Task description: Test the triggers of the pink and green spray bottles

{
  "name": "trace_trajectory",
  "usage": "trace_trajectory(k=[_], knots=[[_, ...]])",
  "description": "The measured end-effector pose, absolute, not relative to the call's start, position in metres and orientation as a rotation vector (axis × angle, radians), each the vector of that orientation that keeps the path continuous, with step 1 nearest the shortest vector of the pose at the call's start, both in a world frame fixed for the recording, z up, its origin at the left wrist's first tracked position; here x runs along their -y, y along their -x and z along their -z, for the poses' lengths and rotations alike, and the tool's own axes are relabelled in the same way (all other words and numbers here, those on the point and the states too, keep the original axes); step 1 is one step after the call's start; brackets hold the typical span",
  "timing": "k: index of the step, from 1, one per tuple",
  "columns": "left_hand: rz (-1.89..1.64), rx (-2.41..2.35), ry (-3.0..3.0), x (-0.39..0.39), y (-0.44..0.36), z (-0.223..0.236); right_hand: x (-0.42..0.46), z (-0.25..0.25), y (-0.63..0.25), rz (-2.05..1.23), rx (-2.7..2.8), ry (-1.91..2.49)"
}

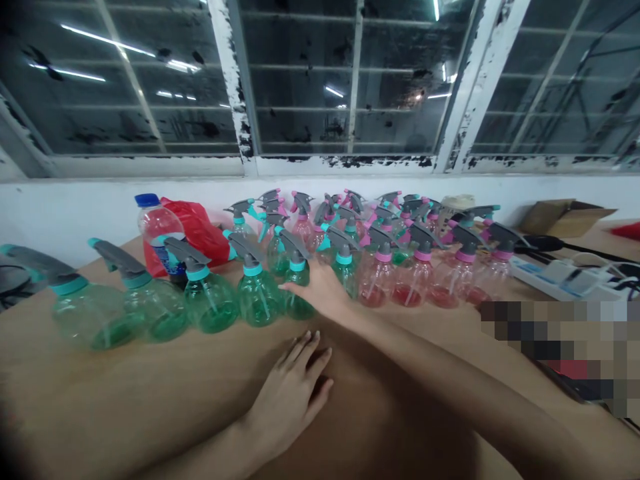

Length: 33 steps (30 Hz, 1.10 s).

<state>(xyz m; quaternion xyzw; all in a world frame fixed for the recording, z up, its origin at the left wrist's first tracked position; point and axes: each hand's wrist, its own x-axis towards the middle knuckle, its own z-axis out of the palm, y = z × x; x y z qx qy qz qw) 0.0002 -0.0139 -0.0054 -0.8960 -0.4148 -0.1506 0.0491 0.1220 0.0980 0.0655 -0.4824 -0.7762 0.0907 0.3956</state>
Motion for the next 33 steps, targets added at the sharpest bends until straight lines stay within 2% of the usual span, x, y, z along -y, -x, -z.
trace_trajectory(k=[7,12,17,25,30,33], knots=[[0.491,1.223,2.758,0.01,0.001,0.008,-0.061,-0.082,-0.159,-0.146,1.884,1.241],[0.492,1.209,2.719,0.009,0.003,0.009,-0.052,-0.089,-0.203,-0.058,1.797,1.454],[0.55,1.257,2.692,0.008,0.003,0.006,-0.071,-0.077,-0.206,0.005,1.816,1.655],[0.897,1.221,2.986,0.017,-0.001,-0.007,-0.08,-0.067,-0.193,0.086,1.902,1.721],[1.114,1.415,2.901,0.017,-0.006,-0.011,-0.04,-0.069,-0.204,0.138,1.969,1.712],[1.118,1.541,2.854,0.016,-0.011,-0.013,-0.007,-0.069,-0.214,0.164,2.012,1.643]])
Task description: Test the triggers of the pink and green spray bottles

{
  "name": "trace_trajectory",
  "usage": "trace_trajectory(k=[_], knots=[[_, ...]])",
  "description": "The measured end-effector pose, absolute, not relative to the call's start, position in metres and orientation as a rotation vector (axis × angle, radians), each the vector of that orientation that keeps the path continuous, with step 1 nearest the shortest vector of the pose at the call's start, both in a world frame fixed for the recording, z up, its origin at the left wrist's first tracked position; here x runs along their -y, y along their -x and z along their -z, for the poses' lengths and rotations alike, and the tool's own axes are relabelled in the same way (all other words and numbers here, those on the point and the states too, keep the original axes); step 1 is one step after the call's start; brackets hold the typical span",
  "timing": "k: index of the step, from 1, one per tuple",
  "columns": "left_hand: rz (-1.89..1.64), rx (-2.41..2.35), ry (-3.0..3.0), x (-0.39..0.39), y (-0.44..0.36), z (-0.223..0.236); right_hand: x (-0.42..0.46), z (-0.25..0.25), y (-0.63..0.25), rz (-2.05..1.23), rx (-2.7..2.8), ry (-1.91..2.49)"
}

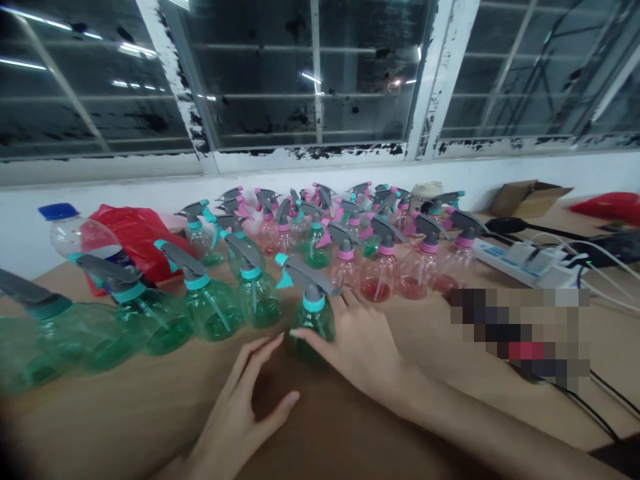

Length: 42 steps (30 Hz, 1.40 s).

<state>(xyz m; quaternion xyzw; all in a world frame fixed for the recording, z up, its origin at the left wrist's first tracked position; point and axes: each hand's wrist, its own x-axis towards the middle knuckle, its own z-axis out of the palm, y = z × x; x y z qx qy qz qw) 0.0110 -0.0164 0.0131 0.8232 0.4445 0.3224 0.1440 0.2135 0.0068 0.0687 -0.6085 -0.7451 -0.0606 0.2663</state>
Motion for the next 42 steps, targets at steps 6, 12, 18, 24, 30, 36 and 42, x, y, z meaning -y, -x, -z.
trace_trajectory(k=[6,12,18,24,30,36,42], knots=[[-0.803,-1.222,-2.396,0.026,-0.034,-0.006,0.035,-0.073,-0.233,0.053,2.069,1.496],[-0.769,-1.137,-2.41,0.031,-0.057,-0.006,0.031,-0.081,-0.26,-0.329,2.013,1.269],[-0.735,-1.154,-2.343,0.028,-0.082,-0.01,0.017,-0.085,-0.265,-0.736,1.732,1.017],[-0.662,-1.118,-2.442,0.009,-0.09,-0.009,0.002,-0.071,-0.263,-0.739,1.623,1.02],[-0.49,-1.121,-2.766,-0.011,-0.056,-0.003,-0.015,-0.07,-0.26,-0.758,1.638,0.931],[-0.413,-1.209,-2.893,-0.013,-0.014,-0.003,-0.037,-0.07,-0.254,-0.951,1.662,0.866],[-0.44,-1.221,-2.935,-0.013,-0.008,-0.001,-0.05,-0.069,-0.245,-1.083,1.635,0.767]])
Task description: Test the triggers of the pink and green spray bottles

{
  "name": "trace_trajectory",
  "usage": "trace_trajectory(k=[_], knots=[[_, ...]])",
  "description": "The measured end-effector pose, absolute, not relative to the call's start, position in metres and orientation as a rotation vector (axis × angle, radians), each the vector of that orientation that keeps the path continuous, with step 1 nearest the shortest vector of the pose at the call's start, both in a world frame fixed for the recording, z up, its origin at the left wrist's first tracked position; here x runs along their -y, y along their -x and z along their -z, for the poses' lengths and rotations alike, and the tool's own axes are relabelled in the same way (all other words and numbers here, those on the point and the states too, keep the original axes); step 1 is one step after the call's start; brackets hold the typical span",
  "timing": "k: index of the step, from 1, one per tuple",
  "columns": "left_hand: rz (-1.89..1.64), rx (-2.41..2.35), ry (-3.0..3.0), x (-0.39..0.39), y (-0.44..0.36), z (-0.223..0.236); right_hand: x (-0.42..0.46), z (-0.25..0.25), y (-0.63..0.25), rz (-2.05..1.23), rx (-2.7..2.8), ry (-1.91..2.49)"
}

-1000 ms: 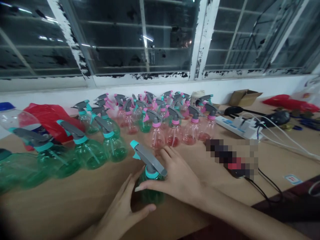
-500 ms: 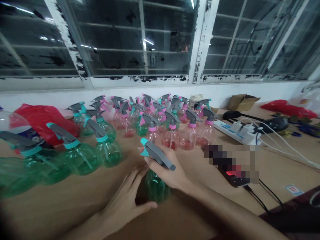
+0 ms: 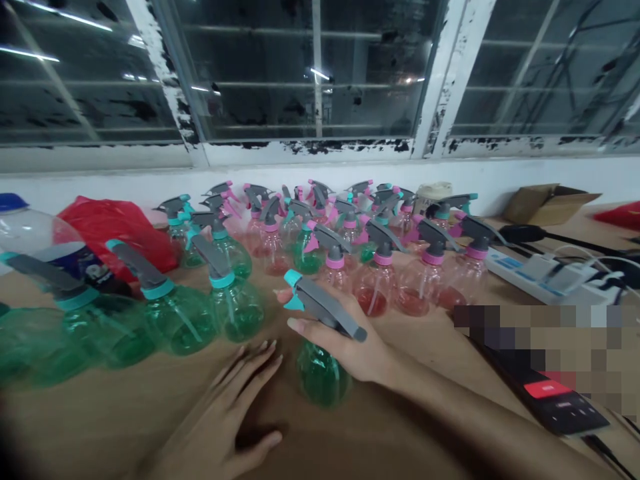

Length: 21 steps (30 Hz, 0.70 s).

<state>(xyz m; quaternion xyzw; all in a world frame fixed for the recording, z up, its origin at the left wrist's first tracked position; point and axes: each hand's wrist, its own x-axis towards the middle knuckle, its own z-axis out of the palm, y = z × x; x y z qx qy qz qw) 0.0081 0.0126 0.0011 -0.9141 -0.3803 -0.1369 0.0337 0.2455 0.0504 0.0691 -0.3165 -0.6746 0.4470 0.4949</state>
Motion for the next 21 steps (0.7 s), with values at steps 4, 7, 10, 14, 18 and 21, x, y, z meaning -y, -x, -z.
trace_trajectory(k=[4,7,10,14,18,21], knots=[[0.418,1.215,2.829,-0.012,-0.01,0.001,-0.054,-0.076,-0.24,-1.079,1.664,0.784],[0.377,1.234,2.842,-0.012,-0.01,0.0,-0.055,-0.076,-0.24,-1.074,1.67,0.779],[0.349,1.222,2.843,-0.012,-0.01,0.0,-0.053,-0.072,-0.242,-0.99,1.695,0.873],[0.339,1.214,2.841,-0.011,-0.011,-0.001,-0.047,-0.068,-0.242,-0.869,1.737,0.947],[0.368,1.219,2.862,-0.011,-0.011,-0.001,-0.042,-0.074,-0.237,-0.926,1.761,0.868],[0.381,1.225,2.868,-0.012,-0.01,-0.001,-0.042,-0.077,-0.234,-0.969,1.751,0.859]])
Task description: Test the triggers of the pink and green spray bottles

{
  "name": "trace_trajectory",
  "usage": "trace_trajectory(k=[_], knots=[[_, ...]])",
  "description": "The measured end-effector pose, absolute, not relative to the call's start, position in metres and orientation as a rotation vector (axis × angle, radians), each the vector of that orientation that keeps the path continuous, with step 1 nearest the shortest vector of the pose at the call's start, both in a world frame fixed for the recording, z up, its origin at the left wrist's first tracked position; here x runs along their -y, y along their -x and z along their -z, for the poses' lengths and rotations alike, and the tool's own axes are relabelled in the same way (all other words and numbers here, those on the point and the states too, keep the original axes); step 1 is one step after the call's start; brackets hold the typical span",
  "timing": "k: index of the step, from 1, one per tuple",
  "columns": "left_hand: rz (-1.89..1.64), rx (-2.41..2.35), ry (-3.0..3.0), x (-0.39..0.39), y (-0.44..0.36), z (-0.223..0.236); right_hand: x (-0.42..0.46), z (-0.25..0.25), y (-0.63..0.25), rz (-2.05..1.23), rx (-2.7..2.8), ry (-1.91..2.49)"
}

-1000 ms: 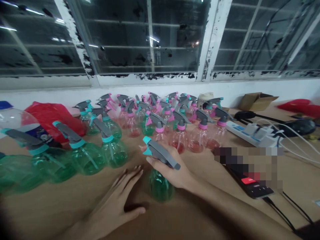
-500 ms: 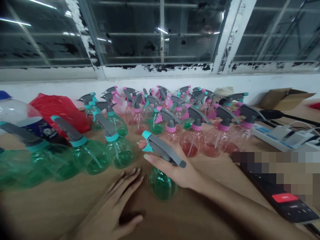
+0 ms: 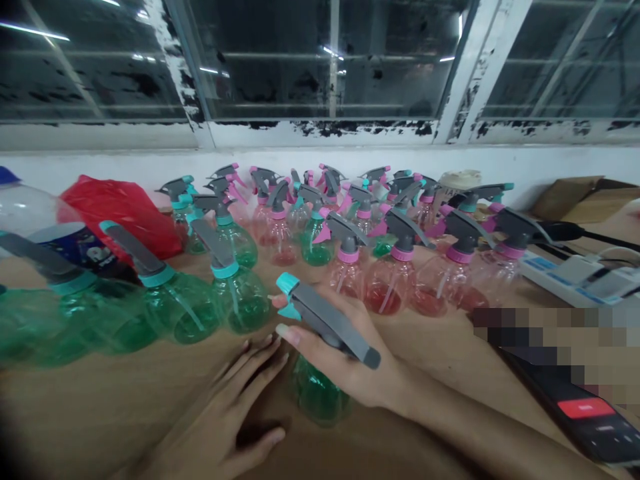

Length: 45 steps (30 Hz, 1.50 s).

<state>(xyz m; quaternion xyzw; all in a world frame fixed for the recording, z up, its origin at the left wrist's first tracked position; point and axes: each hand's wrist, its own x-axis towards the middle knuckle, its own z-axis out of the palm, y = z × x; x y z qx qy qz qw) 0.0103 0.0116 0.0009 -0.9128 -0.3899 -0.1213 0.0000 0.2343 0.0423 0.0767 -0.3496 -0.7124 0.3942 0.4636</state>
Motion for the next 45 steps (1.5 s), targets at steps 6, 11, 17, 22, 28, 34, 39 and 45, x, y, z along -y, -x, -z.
trace_trajectory(k=[6,11,17,22,28,34,39,45], knots=[[0.382,1.229,2.89,-0.0118,-0.0084,0.0001,-0.0402,-0.0761,-0.2344,-0.964,1.737,0.924],[0.331,1.24,2.889,-0.0119,-0.0071,0.0017,-0.038,-0.0792,-0.2339,-0.977,1.737,0.957],[0.289,1.243,2.893,-0.0124,-0.0078,0.0,-0.0381,-0.0812,-0.2328,-0.974,1.723,0.896],[0.311,1.245,2.902,-0.0113,-0.0079,-0.002,-0.0382,-0.0809,-0.2336,-0.95,1.778,0.896],[0.322,1.255,2.906,-0.0113,-0.008,-0.0017,-0.0392,-0.0815,-0.2329,-0.983,1.766,0.835],[0.371,1.256,2.922,-0.0109,-0.0078,-0.002,-0.0394,-0.0768,-0.2335,-0.97,1.706,0.858],[0.351,1.258,2.914,-0.0108,-0.0093,-0.0049,-0.0404,-0.0731,-0.2349,-0.971,1.73,0.899],[0.328,1.246,2.91,-0.0113,-0.0104,-0.0076,-0.0387,-0.0717,-0.2384,-0.845,1.75,0.972]])
